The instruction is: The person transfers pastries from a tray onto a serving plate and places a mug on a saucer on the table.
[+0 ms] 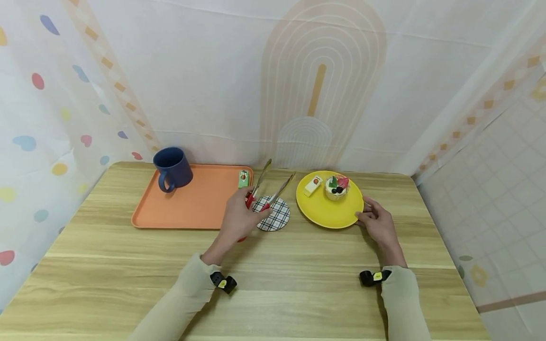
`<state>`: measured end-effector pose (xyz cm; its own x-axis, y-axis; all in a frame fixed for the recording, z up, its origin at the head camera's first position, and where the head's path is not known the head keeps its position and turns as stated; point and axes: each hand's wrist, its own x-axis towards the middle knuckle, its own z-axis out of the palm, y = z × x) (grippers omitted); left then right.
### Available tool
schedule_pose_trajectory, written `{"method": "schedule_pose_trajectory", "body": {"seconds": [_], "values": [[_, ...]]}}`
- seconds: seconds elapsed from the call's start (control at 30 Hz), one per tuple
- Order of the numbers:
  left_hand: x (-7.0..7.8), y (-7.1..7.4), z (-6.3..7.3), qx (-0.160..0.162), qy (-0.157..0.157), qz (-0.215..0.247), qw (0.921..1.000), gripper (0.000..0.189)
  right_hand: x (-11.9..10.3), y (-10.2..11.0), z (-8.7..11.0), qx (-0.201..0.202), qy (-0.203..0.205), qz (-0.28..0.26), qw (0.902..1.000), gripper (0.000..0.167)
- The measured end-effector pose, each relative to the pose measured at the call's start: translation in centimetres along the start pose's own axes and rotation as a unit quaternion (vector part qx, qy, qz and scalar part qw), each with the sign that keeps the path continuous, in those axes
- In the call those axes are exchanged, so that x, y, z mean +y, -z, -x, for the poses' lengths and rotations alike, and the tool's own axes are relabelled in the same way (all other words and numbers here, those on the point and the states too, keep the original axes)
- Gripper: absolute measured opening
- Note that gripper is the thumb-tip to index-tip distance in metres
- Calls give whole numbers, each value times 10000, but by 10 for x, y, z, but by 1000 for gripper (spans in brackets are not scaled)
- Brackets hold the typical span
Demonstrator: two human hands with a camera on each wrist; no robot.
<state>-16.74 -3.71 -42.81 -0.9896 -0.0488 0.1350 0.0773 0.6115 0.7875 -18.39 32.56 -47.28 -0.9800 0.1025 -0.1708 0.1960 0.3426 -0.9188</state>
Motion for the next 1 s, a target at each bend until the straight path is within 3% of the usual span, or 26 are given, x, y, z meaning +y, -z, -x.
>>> {"method": "schedule_pose_trajectory", "body": {"seconds": [0.5, 0.77, 1.0], "values": [[-20, 16, -5, 243, 33, -7, 9997, 62, 0, 1, 2, 39, 10, 12, 10000, 63], [-30, 27, -2, 228, 250, 90, 9994, 68, 1, -3, 4, -51, -3, -23, 10000, 64], [-39, 35, -7, 285, 389, -105, 9988, 70, 0, -2, 1, -4, -31, 19, 10000, 64]]}}
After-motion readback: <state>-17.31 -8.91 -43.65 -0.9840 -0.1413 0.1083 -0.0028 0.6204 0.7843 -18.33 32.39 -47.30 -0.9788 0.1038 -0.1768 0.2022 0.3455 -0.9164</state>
